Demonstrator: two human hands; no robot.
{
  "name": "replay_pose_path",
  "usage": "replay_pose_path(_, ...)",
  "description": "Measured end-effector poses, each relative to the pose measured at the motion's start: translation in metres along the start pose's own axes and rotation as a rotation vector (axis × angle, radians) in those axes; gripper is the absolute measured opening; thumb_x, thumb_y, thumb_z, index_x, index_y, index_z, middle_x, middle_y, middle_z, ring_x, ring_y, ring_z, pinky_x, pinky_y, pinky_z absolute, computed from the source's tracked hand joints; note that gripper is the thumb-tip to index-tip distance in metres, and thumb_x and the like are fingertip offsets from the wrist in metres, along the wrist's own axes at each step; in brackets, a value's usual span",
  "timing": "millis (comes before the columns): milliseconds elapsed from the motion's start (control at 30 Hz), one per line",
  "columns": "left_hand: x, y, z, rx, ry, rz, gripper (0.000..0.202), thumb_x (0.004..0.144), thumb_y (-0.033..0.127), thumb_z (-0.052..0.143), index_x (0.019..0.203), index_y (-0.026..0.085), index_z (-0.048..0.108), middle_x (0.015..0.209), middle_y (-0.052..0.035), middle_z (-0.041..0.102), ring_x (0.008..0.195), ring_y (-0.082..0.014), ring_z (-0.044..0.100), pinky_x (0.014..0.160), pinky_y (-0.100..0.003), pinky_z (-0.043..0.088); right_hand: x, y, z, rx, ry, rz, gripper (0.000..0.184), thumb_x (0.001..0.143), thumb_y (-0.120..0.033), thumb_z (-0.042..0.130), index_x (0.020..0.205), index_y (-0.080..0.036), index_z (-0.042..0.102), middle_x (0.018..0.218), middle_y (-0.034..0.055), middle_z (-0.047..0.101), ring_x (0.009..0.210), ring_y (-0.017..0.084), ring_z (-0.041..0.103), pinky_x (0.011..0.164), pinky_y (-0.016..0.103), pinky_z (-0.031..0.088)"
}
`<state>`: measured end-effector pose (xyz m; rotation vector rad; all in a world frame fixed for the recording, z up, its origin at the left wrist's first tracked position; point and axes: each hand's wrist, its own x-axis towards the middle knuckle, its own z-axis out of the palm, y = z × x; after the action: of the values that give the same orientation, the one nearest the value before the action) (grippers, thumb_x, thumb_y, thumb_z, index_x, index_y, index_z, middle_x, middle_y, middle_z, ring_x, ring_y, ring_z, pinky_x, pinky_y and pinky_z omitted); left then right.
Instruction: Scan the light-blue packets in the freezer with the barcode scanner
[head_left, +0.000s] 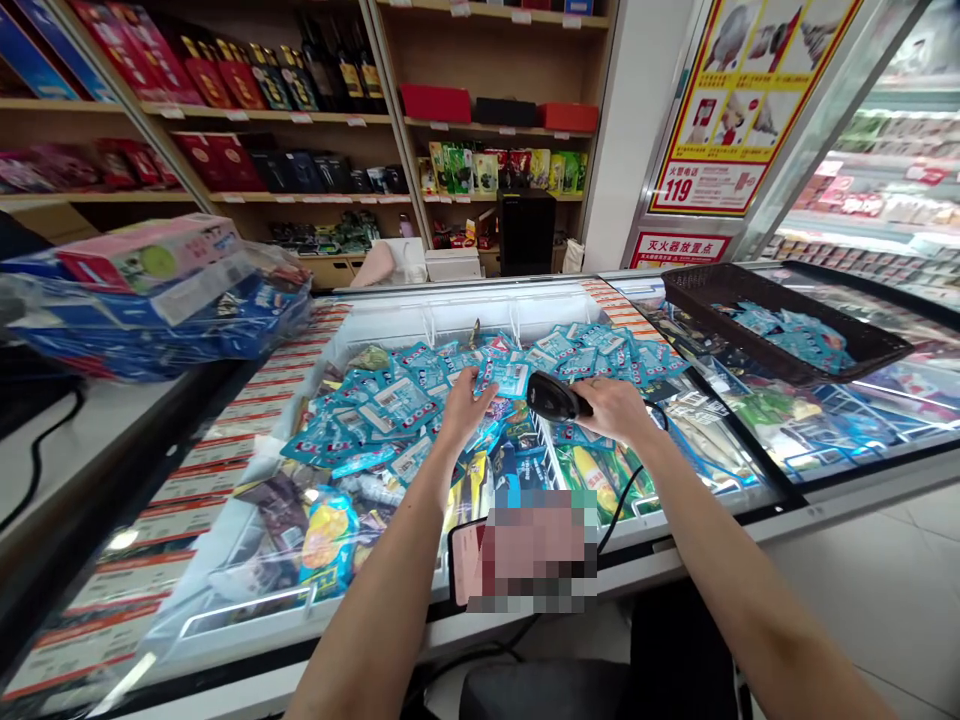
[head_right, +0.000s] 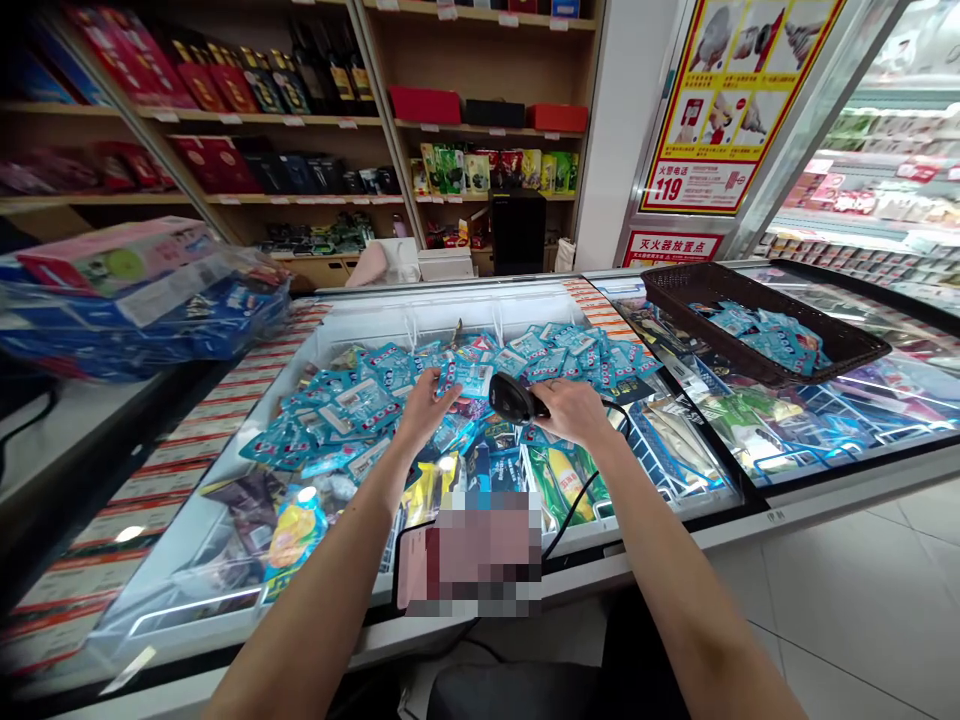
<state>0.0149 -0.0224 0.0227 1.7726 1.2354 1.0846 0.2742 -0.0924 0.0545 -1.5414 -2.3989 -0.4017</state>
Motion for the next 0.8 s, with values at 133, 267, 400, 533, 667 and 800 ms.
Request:
replay_pose_path(133, 0.002, -0.005, 0.001, 0.117, 0.046, 0.069, 0.033, 0.078, 0.045, 0.052, 0.100, 0.021, 0.047, 0.082, -0.0029, 0.054, 0.068, -0.0177, 0.062, 0.053, -0.027, 0.046, -0.003, 0.002, 0.009, -0.019, 0.077, 0.048, 0.031, 0.078, -0.038, 0.053, 0.104, -0.021, 0.057, 0.088, 0.0054, 0.064, 0.085, 0.019, 0.057, 0.067, 0.025, 0.035)
replay_pose_path(267, 0.002, -0.006, 0.005, 0.218, 0.095, 0.110, 0.031, 0.077, 0.046, 0.054, 0.096, 0.022, 0.050, 0.075, -0.0018, 0.053, 0.073, -0.0199, 0.061, 0.056, -0.027, 0.045, -0.006, 0.005, 0.013, -0.023, 0.163, 0.092, 0.032, 0.078, -0.040, 0.052, 0.103, -0.020, 0.057, 0.086, 0.0048, 0.064, 0.082, 0.020, 0.057, 0.064, 0.026, 0.034)
replay_pose_path(400, 0.000, -0.006, 0.008, 0.216, 0.080, 0.119, 0.031, 0.079, 0.046, 0.051, 0.097, 0.021, 0.049, 0.076, -0.0019, 0.052, 0.071, -0.0181, 0.061, 0.056, -0.026, 0.043, -0.009, 0.003, 0.016, -0.008, 0.152, 0.066, 0.031, 0.078, -0.041, 0.052, 0.099, -0.020, 0.058, 0.083, 0.0049, 0.064, 0.081, 0.019, 0.057, 0.064, 0.026, 0.034)
replay_pose_path(533, -0.001, -0.005, 0.009, 0.256, 0.075, 0.162, 0.030, 0.080, 0.045, 0.049, 0.096, 0.020, 0.048, 0.075, -0.0007, 0.051, 0.067, -0.0149, 0.057, 0.059, -0.025, 0.041, -0.010, -0.003, 0.017, -0.011, 0.133, 0.049, 0.032, 0.079, -0.040, 0.052, 0.102, -0.019, 0.058, 0.085, 0.0060, 0.064, 0.082, 0.020, 0.056, 0.065, 0.026, 0.033)
replay_pose_path(667, -0.001, -0.005, 0.008, 0.344, 0.098, 0.189, 0.032, 0.078, 0.045, 0.052, 0.098, 0.020, 0.051, 0.077, -0.0020, 0.053, 0.071, -0.0156, 0.054, 0.063, -0.027, 0.042, -0.009, -0.008, 0.015, -0.012, 0.117, 0.043, 0.033, 0.079, -0.038, 0.051, 0.105, -0.019, 0.057, 0.090, 0.0072, 0.064, 0.086, 0.020, 0.056, 0.065, 0.026, 0.032)
replay_pose_path(800, -0.001, -0.003, 0.008, 0.336, 0.094, 0.192, 0.039, 0.078, 0.046, 0.053, 0.106, 0.019, 0.052, 0.087, -0.0053, 0.057, 0.082, -0.0192, 0.054, 0.069, -0.028, 0.043, -0.009, -0.010, 0.016, -0.018, 0.102, 0.053, 0.030, 0.080, -0.037, 0.050, 0.104, -0.019, 0.058, 0.089, 0.0067, 0.064, 0.086, 0.020, 0.056, 0.065, 0.026, 0.032)
